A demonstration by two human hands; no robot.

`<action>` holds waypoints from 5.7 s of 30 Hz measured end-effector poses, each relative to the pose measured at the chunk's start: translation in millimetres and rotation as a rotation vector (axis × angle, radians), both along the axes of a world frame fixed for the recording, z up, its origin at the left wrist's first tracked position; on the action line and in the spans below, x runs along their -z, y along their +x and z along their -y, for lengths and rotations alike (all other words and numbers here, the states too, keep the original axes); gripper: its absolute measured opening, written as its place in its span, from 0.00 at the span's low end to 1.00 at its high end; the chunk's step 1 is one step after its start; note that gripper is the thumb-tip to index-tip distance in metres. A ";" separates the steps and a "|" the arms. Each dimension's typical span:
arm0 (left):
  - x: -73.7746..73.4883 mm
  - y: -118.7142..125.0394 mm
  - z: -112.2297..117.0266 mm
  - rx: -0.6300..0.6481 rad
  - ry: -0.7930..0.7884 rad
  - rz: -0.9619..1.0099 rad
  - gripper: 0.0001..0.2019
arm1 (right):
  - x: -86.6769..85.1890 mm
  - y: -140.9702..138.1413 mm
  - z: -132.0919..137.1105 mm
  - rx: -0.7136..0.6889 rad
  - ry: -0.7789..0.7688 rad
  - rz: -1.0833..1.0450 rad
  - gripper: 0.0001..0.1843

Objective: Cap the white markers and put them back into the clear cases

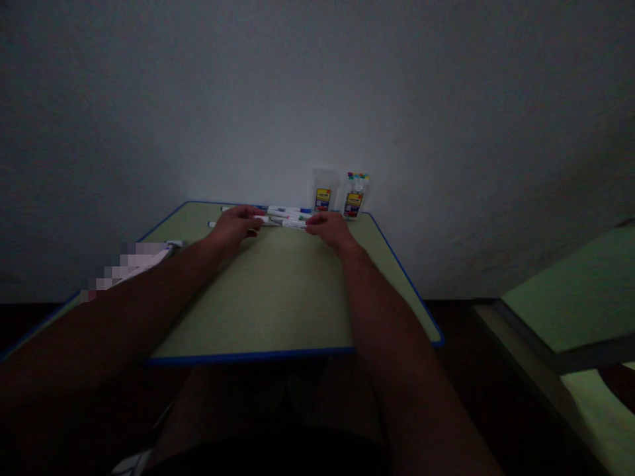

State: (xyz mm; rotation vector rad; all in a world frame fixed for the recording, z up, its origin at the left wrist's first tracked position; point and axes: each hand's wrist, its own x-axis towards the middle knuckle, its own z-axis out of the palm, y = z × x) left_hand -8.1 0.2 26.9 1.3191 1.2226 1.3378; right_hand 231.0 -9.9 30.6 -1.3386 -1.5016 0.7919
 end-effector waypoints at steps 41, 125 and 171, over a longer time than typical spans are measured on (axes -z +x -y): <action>2.1 5.6 3.9 0.132 0.032 -0.063 0.07 | 1.1 -1.5 -0.1 -0.051 0.012 0.013 0.09; 0.4 5.9 7.4 0.173 0.084 -0.161 0.09 | 8.1 -4.5 -8.2 -0.079 0.025 -0.257 0.11; 10.7 5.7 -1.3 0.090 0.090 -0.076 0.11 | -3.8 -9.8 1.1 0.107 -0.074 -0.323 0.04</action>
